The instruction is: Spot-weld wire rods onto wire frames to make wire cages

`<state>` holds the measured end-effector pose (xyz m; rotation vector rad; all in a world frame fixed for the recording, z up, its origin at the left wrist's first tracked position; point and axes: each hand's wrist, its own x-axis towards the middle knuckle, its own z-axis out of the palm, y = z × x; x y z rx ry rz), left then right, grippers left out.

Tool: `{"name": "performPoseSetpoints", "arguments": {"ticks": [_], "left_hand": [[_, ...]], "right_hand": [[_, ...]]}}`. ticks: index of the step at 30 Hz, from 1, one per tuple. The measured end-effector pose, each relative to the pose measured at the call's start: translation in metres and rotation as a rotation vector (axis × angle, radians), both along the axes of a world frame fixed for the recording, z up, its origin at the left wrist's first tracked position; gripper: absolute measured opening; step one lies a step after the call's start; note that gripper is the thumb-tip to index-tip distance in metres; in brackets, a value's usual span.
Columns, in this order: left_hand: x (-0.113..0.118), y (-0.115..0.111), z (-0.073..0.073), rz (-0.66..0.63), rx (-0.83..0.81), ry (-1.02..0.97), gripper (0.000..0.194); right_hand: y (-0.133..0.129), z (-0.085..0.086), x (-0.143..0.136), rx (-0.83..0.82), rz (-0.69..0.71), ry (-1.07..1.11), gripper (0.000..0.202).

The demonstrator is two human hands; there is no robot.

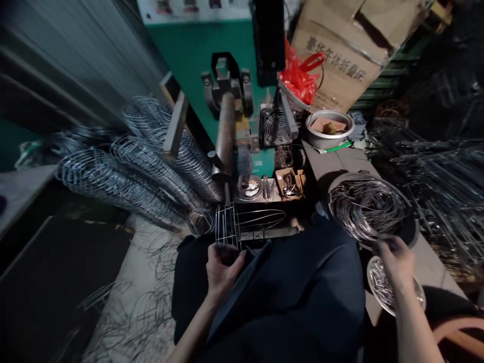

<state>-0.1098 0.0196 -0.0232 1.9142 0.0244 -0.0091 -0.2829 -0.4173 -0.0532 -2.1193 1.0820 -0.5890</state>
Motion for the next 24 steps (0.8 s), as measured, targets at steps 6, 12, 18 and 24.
{"name": "performPoseSetpoints", "arguments": {"ticks": [6,12,18,24], "left_hand": [[-0.001,0.005,0.002,0.005,0.012,-0.086,0.041],[0.001,0.016,0.003,0.036,0.006,-0.09,0.038],[0.016,0.016,0.007,0.039,-0.05,-0.062,0.037],[0.026,0.014,-0.003,0.076,-0.064,-0.072,0.039]], "right_hand": [[0.154,0.109,0.166,-0.021,0.946,-0.19,0.025],[0.211,0.094,0.216,-0.329,1.238,-0.154,0.023],[0.223,0.082,0.223,-0.548,1.198,-0.144,0.029],[0.23,0.094,0.235,-0.538,1.179,-0.232,0.025]]}}
